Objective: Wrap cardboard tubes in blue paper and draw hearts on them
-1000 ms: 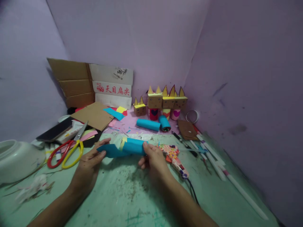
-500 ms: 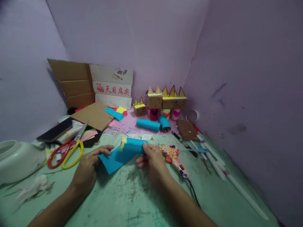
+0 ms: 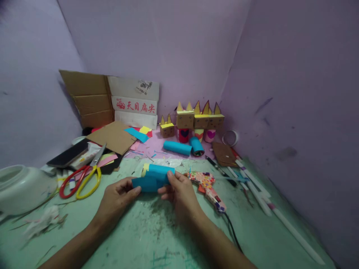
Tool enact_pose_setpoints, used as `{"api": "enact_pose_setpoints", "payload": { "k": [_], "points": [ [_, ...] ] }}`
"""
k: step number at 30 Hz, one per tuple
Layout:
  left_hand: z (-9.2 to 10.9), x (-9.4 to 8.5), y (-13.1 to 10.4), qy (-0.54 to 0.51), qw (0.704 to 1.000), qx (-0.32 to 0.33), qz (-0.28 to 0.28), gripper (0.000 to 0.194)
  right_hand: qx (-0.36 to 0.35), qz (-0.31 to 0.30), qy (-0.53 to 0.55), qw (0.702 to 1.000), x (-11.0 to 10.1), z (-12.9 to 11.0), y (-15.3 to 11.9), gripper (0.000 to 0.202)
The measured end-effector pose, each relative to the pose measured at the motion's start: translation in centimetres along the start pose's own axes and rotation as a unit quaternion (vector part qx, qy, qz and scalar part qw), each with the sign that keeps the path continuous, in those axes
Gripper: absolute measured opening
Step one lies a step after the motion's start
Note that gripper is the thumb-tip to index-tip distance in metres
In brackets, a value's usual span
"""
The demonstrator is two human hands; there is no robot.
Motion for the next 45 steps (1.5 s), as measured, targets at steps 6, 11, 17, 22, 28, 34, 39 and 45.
{"api": "enact_pose_setpoints", "payload": {
  "k": [6, 11, 17, 22, 28, 34, 39, 45],
  "points": [
    [-0.38, 0.08, 0.2, 0.01, 1.0, -0.015, 0.017, 0.026, -0.017, -0.005, -0.018, 1.0, 0.47, 0.21, -0.31, 0.044],
    [-0.89, 0.24, 0.29, -0.079, 0.996, -0.048, 0.018, 0.032, -0.02, -0.009, -0.023, 1.0, 0.5, 0.33, -0.42, 0.055],
    [-0.68, 0.37, 0.23, -0.07, 0.997, -0.035, 0.011, 0.029, -0.032, -0.021, -0.038, 0.999, 0.45, 0.07, -0.61, 0.057],
    [-0.27, 0.3, 0.1, -0.063, 0.998, -0.02, 0.015, 0.028, -0.035, -0.022, -0.061, 0.997, 0.39, 0.1, -0.67, 0.056],
    [-0.17, 0.35, -0.05, -0.034, 0.999, 0.009, 0.017, 0.026, -0.038, -0.018, -0.077, 0.996, 0.13, 0.55, -0.48, 0.052],
    [-0.24, 0.41, -0.22, -0.027, 1.0, 0.014, 0.003, 0.027, -0.039, 0.002, -0.09, 0.995, 0.04, 0.6, -0.47, 0.052],
    [-0.36, 0.25, -0.37, -0.009, 0.999, 0.031, 0.019, 0.026, -0.048, -0.006, -0.101, 0.994, 0.3, 0.4, -0.78, 0.053],
    [-0.75, 0.54, -0.2, -0.037, 0.999, 0.015, 0.004, 0.028, -0.061, 0.0, -0.113, 0.992, 0.39, 0.34, -0.81, 0.049]
  ]
}}
Point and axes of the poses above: each hand's wrist, its own y-axis towards the middle knuckle, its own x-axis out of the palm, z = x × y, the point moved 4 cm from there along y, towards the middle knuckle, and after that the axes turned 12 degrees about -x, right-handed, at the moved point
